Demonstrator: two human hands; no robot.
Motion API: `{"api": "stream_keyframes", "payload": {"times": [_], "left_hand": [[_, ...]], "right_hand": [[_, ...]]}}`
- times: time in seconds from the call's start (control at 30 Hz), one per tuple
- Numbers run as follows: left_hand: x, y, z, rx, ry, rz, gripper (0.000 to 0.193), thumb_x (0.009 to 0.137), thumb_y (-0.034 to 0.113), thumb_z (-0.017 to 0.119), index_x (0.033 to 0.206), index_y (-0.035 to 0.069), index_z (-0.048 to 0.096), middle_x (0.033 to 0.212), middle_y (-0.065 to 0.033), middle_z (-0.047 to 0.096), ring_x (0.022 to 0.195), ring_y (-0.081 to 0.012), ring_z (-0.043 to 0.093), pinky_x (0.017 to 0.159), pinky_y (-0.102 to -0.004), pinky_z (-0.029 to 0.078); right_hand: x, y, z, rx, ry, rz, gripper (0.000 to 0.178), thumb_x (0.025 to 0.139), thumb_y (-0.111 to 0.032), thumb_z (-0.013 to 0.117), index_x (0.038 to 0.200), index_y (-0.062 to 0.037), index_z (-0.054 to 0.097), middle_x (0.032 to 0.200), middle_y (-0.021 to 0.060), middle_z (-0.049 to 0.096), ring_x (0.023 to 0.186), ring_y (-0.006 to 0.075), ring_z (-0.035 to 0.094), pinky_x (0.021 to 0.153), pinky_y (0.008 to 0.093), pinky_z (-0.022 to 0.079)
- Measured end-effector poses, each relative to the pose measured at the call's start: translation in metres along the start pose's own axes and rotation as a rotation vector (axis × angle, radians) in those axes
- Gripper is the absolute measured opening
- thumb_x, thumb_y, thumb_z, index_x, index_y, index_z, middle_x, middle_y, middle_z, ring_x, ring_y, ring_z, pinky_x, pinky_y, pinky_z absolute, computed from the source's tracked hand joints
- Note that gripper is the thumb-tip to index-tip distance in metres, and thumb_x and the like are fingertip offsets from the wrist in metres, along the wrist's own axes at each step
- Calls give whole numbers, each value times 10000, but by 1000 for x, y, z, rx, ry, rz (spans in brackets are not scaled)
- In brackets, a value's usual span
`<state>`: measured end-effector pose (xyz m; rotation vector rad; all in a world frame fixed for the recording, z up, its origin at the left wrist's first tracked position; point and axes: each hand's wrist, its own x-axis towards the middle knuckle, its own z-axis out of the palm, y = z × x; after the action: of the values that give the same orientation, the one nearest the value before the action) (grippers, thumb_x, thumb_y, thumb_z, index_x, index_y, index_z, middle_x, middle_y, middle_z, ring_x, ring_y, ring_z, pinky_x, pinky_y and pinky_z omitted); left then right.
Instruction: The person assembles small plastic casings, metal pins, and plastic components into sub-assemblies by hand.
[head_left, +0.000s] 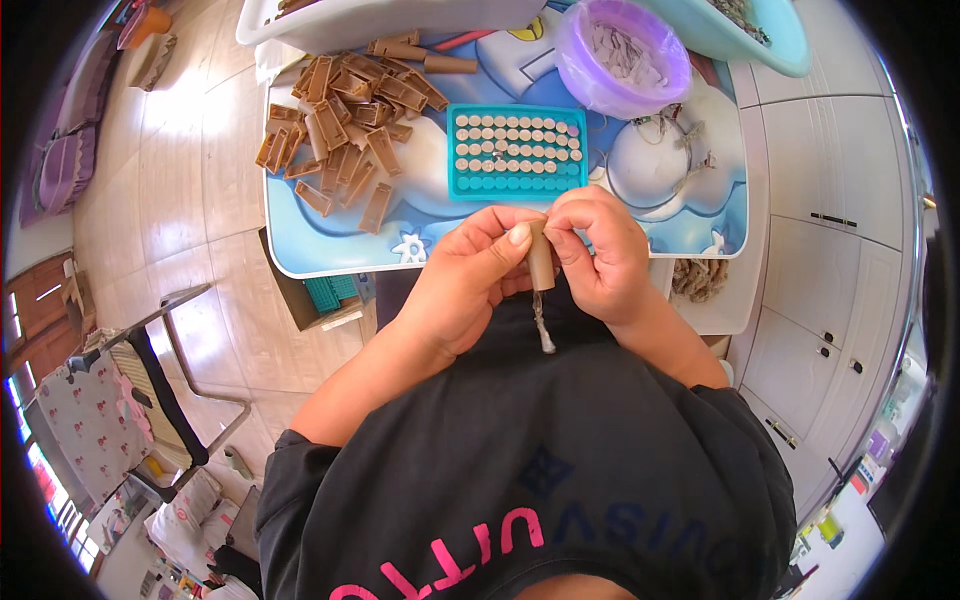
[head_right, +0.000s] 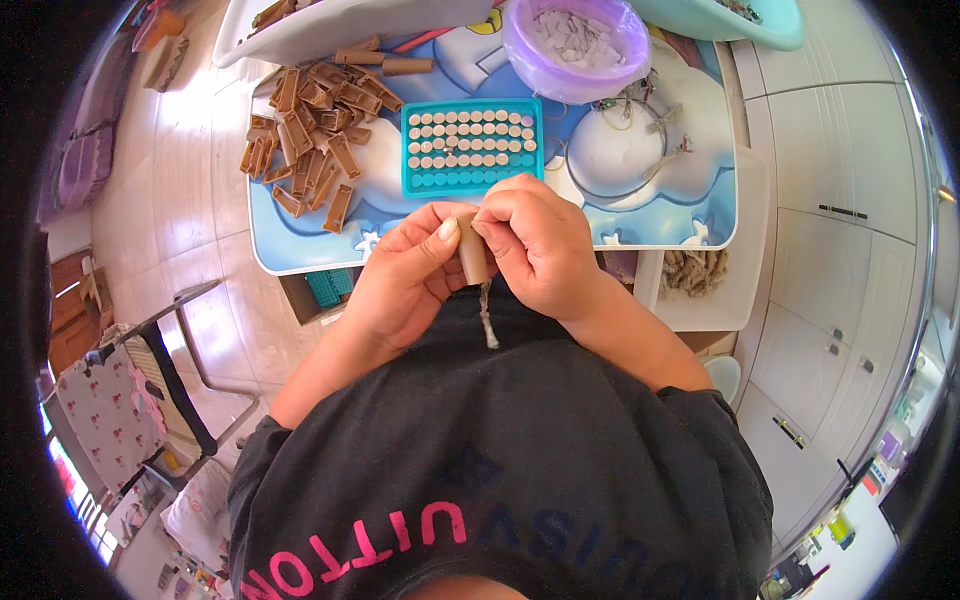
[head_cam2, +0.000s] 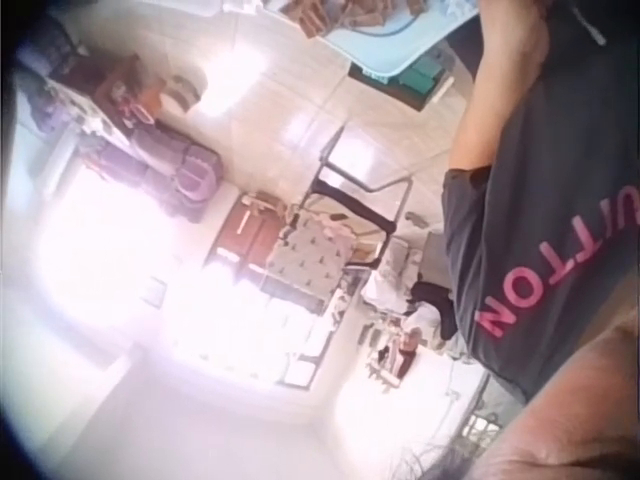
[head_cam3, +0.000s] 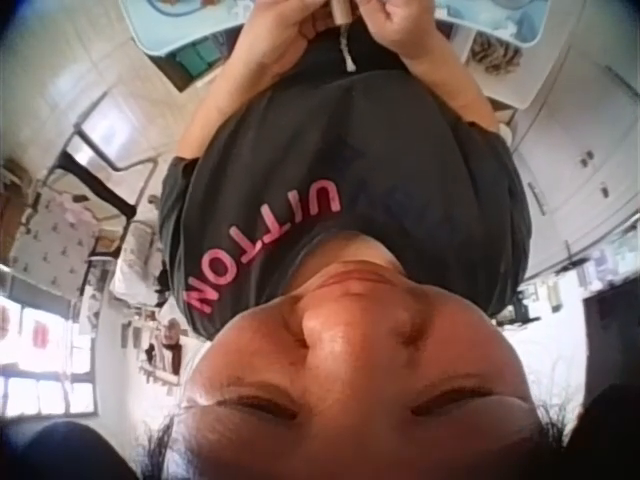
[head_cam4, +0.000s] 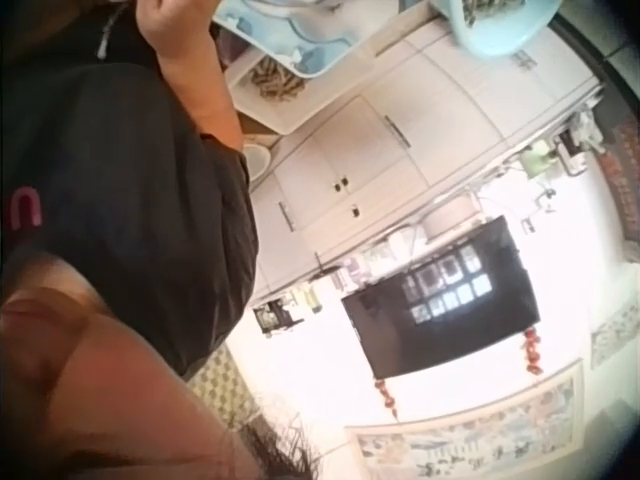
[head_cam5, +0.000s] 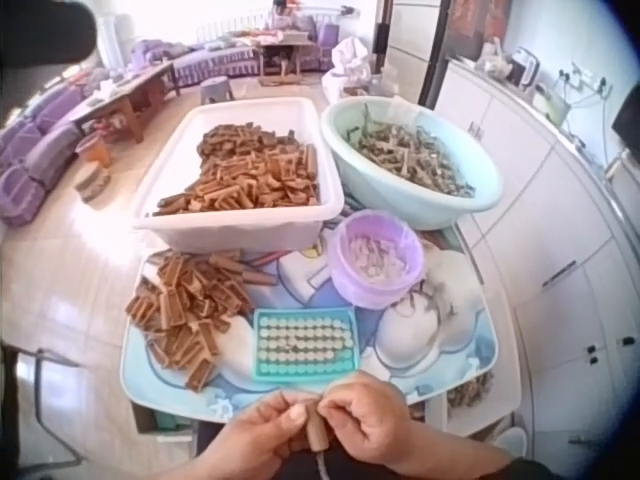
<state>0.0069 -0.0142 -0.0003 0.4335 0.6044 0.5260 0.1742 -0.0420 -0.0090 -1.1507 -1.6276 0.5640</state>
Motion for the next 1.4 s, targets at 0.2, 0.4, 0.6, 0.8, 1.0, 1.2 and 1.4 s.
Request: {"api": "stream_keyframes", "payload": {"times": [0.2,0.4,0.6,0.8,1.0,1.2,1.4], "left_hand": [[2,-5,1,-21,50,30,222,965,222,494,1081,32,498,1024,-86,611,929,-155,599,875,-324,475],[2,1,14,-10,124,160,244,972,219,476,1109,19,443,1090,-122,601,974,-167,601,876,-306,478],[0,-6,11,264,33,188,271,942,173,549,1133,17,436,991,-87,619,910,-132,595,824,-252,463],[-3,49,-14,1338,437,821,125,865,20,599,988,7,608,948,-63,635,818,-122,588,759,-240,469],[34,100,-39,2101,689,1045,265,733,179,707,977,98,644,1056,-67,592,1024,-279,523,899,-398,400],[52,106,-45,2306,657,903,331,734,275,704,1027,134,643,1003,-19,633,1021,-236,541,915,-394,371],[54,106,-45,2172,750,947,410,740,257,707,1081,82,563,1010,-70,619,989,-249,564,960,-409,372]], "right_hand": [[-1,2,-3,-21,-50,-21,91,803,10,622,867,-13,561,789,117,589,676,251,586,583,313,469],[-3,-26,-2,-36,46,170,298,772,-120,715,1001,-28,548,918,106,592,790,247,591,669,314,485],[-7,-24,-18,-232,-75,193,351,705,-74,756,981,-17,546,922,112,579,801,239,581,686,294,477],[-42,-28,-117,342,284,769,301,785,3,680,1060,-23,562,833,36,599,745,120,584,694,243,484],[-118,7,-226,-116,470,1057,206,859,-133,628,1016,-14,565,763,18,592,625,97,548,561,241,455],[-213,88,-246,-467,246,1392,289,843,-232,661,979,6,569,661,29,565,578,104,537,517,247,429],[-220,114,-246,-655,503,1210,328,853,-235,647,1057,10,570,875,75,616,763,134,576,670,275,471]]}}
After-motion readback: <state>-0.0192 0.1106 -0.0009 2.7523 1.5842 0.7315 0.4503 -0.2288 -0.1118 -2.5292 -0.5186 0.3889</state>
